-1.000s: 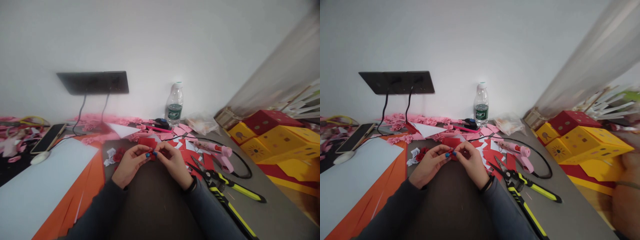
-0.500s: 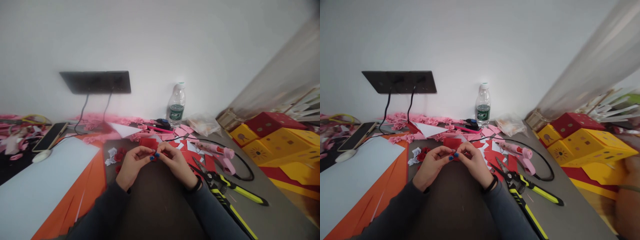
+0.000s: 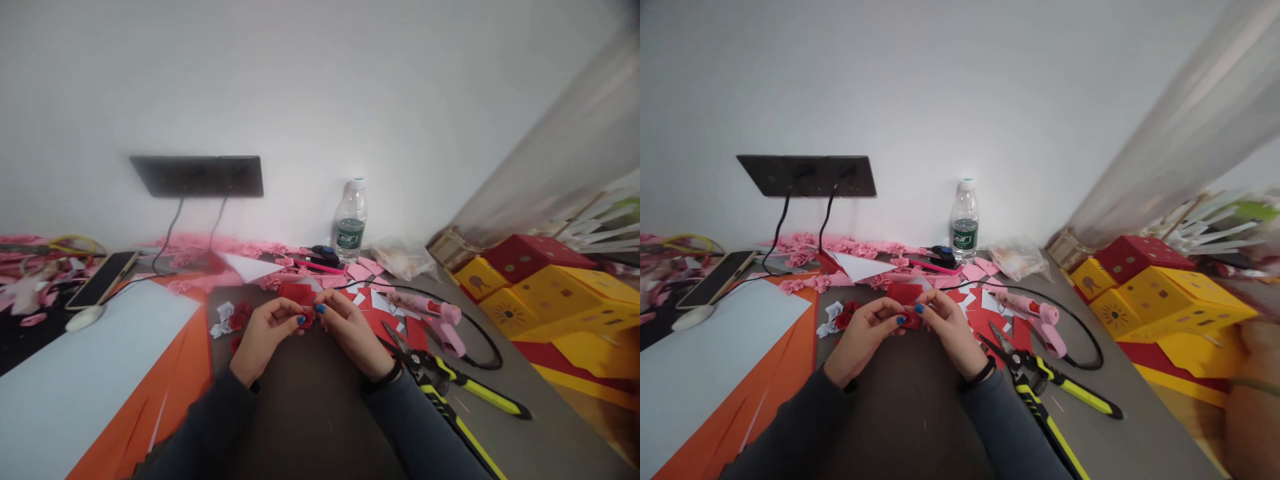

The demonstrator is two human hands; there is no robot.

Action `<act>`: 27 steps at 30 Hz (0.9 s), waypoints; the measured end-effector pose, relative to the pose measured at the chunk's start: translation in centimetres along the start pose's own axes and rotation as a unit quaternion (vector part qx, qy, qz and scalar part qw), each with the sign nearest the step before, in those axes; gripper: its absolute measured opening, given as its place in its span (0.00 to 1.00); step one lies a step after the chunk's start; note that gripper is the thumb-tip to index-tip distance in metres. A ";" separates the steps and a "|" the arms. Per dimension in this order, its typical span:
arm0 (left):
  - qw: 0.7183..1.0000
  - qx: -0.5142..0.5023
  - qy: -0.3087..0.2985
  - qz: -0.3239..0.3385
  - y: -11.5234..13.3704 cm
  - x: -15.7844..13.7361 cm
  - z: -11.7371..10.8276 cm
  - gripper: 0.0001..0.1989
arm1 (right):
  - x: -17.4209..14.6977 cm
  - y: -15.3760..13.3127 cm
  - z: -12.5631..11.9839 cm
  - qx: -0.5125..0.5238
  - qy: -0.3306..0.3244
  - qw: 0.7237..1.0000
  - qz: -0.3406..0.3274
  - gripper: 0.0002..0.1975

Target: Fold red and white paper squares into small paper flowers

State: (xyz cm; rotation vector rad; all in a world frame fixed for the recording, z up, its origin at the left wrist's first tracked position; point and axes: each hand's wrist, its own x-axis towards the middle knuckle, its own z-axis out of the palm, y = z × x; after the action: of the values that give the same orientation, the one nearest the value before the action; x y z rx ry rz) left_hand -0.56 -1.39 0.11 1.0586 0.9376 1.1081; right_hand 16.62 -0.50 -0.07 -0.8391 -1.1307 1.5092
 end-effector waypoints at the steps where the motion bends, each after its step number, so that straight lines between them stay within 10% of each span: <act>1: 1.000 0.017 0.005 0.007 0.0 0.0 0.0 0.07 | 0.1 0.1 0.0 -0.036 0.016 0.999 -0.026 0.13; 13: 0.994 0.066 0.028 0.080 0.3 0.1 0.3 0.12 | 0.0 -0.1 0.4 -0.170 -0.005 0.984 -0.057 0.14; 27: 0.993 0.069 0.015 0.093 0.4 0.0 0.3 0.09 | -0.2 0.6 0.4 0.026 -0.029 0.997 0.070 0.16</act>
State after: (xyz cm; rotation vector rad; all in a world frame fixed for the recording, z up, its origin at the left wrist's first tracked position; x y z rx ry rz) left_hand -0.37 -1.39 0.61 1.2658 0.9649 1.2285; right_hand 16.14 -0.79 -0.51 -0.8585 -1.0880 1.6820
